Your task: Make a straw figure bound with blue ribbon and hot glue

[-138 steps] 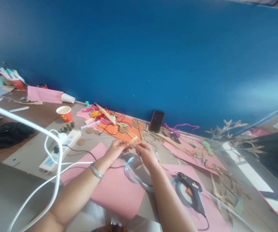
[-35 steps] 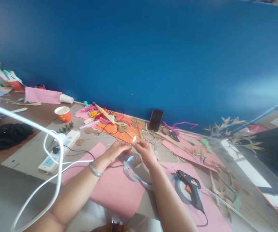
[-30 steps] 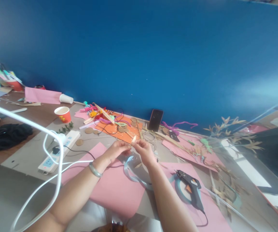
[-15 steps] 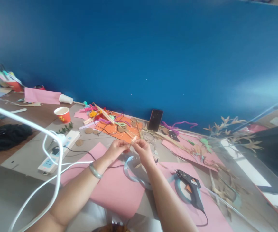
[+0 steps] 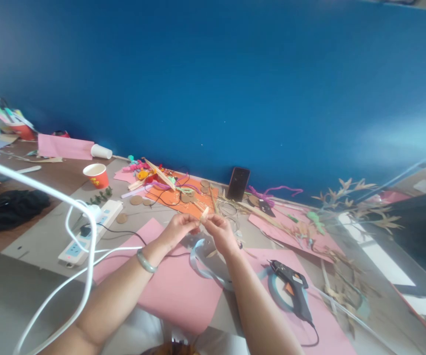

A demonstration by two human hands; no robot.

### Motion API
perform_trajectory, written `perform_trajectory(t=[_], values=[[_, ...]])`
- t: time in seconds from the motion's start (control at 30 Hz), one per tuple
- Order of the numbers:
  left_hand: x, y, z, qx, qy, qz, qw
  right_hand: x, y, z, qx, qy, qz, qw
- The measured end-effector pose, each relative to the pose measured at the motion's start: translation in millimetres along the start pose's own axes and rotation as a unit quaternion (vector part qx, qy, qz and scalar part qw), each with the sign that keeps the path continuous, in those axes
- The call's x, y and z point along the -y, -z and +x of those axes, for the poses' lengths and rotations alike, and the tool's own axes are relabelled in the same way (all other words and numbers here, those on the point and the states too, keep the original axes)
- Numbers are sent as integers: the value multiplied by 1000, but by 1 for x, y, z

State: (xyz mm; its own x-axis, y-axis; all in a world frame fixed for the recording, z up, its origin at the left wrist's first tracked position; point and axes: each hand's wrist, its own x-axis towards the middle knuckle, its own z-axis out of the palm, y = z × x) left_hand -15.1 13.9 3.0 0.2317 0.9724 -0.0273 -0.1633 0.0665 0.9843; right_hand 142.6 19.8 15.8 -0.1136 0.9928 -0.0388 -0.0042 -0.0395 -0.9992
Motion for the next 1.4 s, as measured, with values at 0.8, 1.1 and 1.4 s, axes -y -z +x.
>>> perform_trajectory(t=[0.8, 1.1, 1.4], values=[[-4, 2, -1, 42, 17, -18, 999, 5, 16, -4, 68, 67, -10, 995], [-2, 5, -1, 104, 37, -40, 993, 14, 20, -7, 103, 50, 0, 993], [7, 5, 3, 79, 33, -39, 996, 12, 22, -4, 73, 73, -51, 993]])
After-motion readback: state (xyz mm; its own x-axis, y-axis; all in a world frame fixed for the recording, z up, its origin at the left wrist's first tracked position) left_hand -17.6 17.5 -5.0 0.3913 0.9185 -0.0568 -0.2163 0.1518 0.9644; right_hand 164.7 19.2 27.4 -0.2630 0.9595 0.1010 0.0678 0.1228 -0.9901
